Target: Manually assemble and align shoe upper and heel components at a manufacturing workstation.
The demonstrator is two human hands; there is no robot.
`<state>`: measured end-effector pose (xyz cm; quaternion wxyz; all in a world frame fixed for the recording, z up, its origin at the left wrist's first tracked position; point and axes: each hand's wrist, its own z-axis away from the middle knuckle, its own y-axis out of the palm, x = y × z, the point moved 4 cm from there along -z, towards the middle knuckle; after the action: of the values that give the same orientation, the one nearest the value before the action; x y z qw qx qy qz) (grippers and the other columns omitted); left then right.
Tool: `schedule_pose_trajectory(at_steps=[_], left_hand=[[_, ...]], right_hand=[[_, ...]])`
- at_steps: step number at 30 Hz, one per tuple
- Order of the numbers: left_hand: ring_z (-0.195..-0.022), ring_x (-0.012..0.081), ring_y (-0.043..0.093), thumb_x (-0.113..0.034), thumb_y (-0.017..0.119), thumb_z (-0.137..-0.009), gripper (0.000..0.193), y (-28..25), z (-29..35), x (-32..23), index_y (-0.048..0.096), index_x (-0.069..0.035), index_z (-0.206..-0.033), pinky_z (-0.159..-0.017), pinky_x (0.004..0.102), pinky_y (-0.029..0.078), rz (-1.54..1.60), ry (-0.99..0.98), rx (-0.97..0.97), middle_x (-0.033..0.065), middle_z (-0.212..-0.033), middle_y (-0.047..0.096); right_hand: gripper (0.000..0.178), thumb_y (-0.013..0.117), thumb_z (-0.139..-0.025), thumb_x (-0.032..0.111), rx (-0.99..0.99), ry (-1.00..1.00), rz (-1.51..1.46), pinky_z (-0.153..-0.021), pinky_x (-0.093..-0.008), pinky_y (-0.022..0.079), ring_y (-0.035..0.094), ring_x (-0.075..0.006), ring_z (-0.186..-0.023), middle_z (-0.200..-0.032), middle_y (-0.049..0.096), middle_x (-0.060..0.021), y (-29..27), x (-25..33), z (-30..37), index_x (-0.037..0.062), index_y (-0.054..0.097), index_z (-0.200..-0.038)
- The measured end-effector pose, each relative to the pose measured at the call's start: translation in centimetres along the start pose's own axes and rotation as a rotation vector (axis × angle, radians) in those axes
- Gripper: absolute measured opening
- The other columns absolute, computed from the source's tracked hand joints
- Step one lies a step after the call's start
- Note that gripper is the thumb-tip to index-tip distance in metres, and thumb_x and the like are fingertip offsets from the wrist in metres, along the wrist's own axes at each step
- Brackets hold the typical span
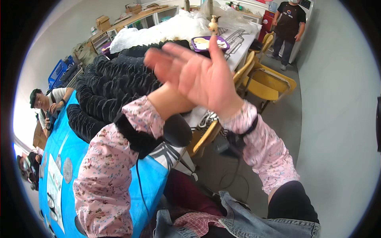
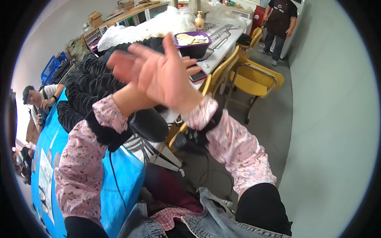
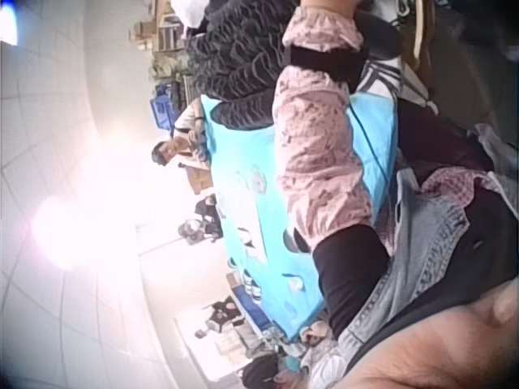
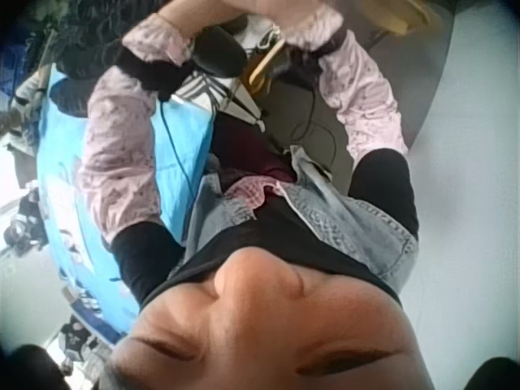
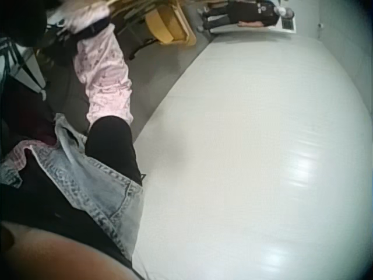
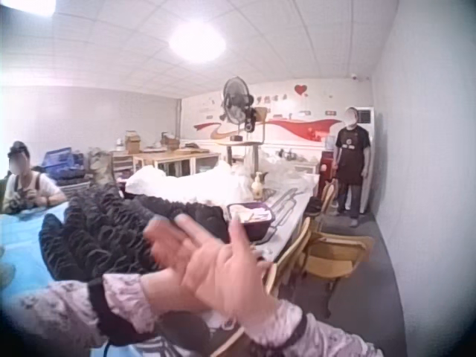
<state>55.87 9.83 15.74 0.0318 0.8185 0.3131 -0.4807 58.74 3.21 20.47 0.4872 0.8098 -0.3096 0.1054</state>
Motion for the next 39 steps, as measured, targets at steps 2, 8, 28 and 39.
schedule_pose_trajectory(at_steps=[2,8,28,39], left_hand=[[-0.111,0.0236,0.053,-0.011,0.052,-0.077,0.031,1.2,-2.0,-2.6,0.064,-0.004,-0.104,-0.097,0.0354,0.039,-1.203,0.688,0.608,0.0137,-0.116,0.060],[-0.116,0.0286,0.048,-0.023,0.057,-0.085,0.045,1.3,-0.4,-2.2,0.050,-0.010,-0.127,-0.102,0.0392,0.034,-0.890,0.882,0.308,0.0121,-0.125,0.051],[-0.090,0.0294,0.064,-0.012,0.070,-0.076,0.036,-14.7,28.2,-7.5,0.062,-0.009,-0.110,-0.080,0.0365,0.049,-0.830,-0.440,0.517,0.0091,-0.096,0.068],[-0.091,0.0288,0.063,-0.028,0.064,-0.085,0.038,-15.3,30.1,-9.4,0.059,-0.011,-0.118,-0.074,0.0370,0.049,-0.786,-0.352,0.443,0.0149,-0.102,0.065]], right_hand=[[0.084,0.026,-0.092,0.062,-0.101,-0.222,-0.080,-0.105,-0.0430,0.035,0.046,-0.0373,-0.118,-0.121,0.049,-0.0272,-2.5,3.5,0.1,-0.0084,0.014,-0.136],[0.093,0.029,-0.090,0.065,0.047,-0.086,-0.095,-0.109,-0.0469,0.029,0.033,-0.0406,-0.129,-0.138,0.028,-0.0342,-0.4,-1.1,-2.4,-0.0106,0.006,-0.139],[0.101,0.008,-0.081,0.079,-1.072,-0.387,0.670,-0.080,-0.0384,0.050,0.062,-0.0306,-0.094,-0.109,0.061,-0.0240,-24.9,19.9,-8.2,-0.0005,0.028,-0.140],[0.094,0.019,-0.079,0.081,-0.866,0.013,0.648,-0.044,-0.0256,0.030,0.034,-0.0114,-0.047,-0.068,0.049,-0.0041,-22.1,17.1,-9.0,0.0086,0.024,-0.139]])
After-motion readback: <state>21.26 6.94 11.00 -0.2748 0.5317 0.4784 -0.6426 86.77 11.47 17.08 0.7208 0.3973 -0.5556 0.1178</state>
